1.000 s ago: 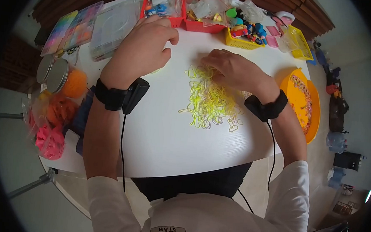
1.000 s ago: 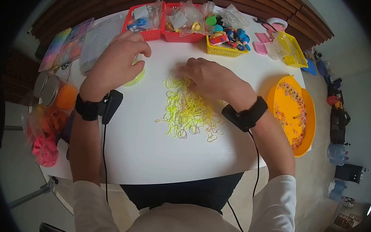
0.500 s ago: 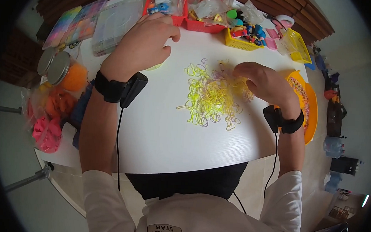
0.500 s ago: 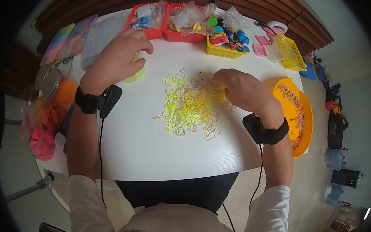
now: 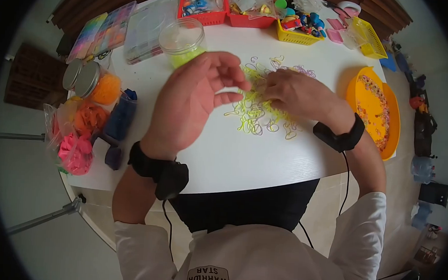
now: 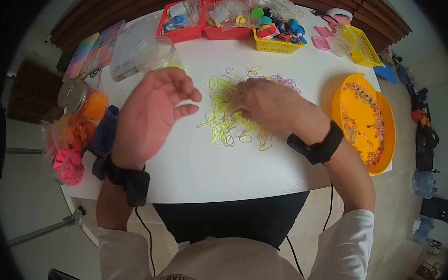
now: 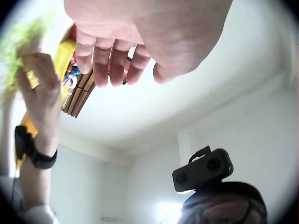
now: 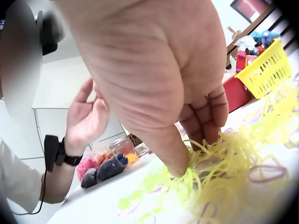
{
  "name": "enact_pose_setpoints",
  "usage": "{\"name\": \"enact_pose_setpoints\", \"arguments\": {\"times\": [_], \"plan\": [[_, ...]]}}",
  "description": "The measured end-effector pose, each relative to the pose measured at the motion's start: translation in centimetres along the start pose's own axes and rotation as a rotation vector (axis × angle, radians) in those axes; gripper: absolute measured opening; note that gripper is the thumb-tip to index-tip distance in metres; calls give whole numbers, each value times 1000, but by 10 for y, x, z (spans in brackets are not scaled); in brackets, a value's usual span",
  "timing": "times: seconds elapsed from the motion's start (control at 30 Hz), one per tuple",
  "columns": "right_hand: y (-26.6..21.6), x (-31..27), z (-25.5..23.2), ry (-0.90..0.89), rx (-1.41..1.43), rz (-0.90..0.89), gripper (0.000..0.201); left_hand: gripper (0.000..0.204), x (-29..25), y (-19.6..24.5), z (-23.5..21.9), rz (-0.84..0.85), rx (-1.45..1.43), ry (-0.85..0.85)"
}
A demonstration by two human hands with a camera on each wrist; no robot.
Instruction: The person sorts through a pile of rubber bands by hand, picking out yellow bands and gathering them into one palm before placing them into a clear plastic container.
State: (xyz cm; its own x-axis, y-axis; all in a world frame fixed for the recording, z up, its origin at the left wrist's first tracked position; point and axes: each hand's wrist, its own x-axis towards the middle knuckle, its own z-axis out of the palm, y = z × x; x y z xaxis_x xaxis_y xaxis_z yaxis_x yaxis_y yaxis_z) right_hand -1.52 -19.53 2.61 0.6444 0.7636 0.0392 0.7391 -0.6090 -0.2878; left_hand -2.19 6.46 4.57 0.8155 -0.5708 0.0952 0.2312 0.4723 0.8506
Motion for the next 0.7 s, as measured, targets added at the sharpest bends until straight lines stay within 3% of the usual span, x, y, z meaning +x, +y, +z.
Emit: {"name": "enact_pose_setpoints", "arguments": {"times": [0.03,0.07,0.2,0.47,0.57,0.7], "plan": [[0,0,-6,-15,24,54,26,37,-2,-7,-1,-68,-152,45],[0,-1,-12,-33,48,107,27,34,-2,-13,0,-104,-180,146],[3,-13,-24,-22,59,175,34,37,1,-36,-18,-172,-241,241],[-8,-16,-22,-19,78,195,48,44,1,-41,-34,-163,-285,154],[-5,-14,-3,-43,-58,97,45,46,2,-46,-31,-181,-286,150],[0,-12,-12,-78,-21,102,28,47,1,-50,-32,-184,-276,137]]}}
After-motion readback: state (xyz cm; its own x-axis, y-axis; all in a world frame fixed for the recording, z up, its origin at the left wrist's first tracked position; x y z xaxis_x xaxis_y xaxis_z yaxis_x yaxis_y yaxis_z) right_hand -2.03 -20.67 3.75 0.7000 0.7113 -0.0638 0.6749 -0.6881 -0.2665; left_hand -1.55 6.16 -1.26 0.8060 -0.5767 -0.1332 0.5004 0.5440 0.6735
